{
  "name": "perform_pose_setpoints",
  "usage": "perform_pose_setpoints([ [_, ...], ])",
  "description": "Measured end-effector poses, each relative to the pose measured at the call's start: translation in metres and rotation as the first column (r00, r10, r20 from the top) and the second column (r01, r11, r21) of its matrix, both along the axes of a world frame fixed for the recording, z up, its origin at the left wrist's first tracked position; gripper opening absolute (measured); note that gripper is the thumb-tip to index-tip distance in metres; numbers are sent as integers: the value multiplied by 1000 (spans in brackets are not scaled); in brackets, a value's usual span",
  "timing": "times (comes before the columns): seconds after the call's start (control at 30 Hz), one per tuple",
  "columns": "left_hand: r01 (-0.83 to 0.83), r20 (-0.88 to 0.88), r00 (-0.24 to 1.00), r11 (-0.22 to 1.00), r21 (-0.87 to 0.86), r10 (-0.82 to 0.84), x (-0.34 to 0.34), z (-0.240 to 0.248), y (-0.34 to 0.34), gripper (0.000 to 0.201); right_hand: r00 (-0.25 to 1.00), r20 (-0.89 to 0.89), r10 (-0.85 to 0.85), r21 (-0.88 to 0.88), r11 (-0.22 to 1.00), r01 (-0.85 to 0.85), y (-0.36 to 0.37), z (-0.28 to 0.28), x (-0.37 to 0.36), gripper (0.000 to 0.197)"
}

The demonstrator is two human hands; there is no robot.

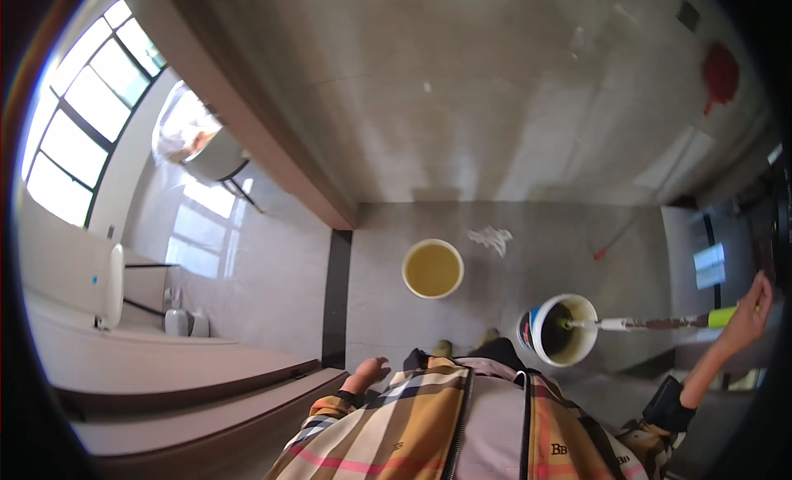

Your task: Mopping the shower and bathroom floor with a long-handled mop.

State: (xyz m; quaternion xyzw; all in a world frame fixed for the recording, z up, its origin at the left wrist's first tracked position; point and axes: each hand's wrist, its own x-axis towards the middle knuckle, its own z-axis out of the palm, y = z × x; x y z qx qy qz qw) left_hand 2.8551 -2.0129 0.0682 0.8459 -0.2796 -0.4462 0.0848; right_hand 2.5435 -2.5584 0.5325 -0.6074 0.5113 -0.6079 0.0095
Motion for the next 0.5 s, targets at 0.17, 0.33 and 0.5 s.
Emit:
perform_pose_setpoints([
  [0.17,60,-94,994,998,36,-56,7,-5,-27,41,996,6,-86,-75,993,86,-3,7,-24,27],
  [0.33,70,-25,997,997,-39,-71,16,-11,-59,39,981,-39,-188,-133,974,181,-9,12,-31,30],
  [0.5,91,-48,994,994,-55,-93,29,0,-106,37,958,3,-286,-67,956,286,-38,8,-66,26],
])
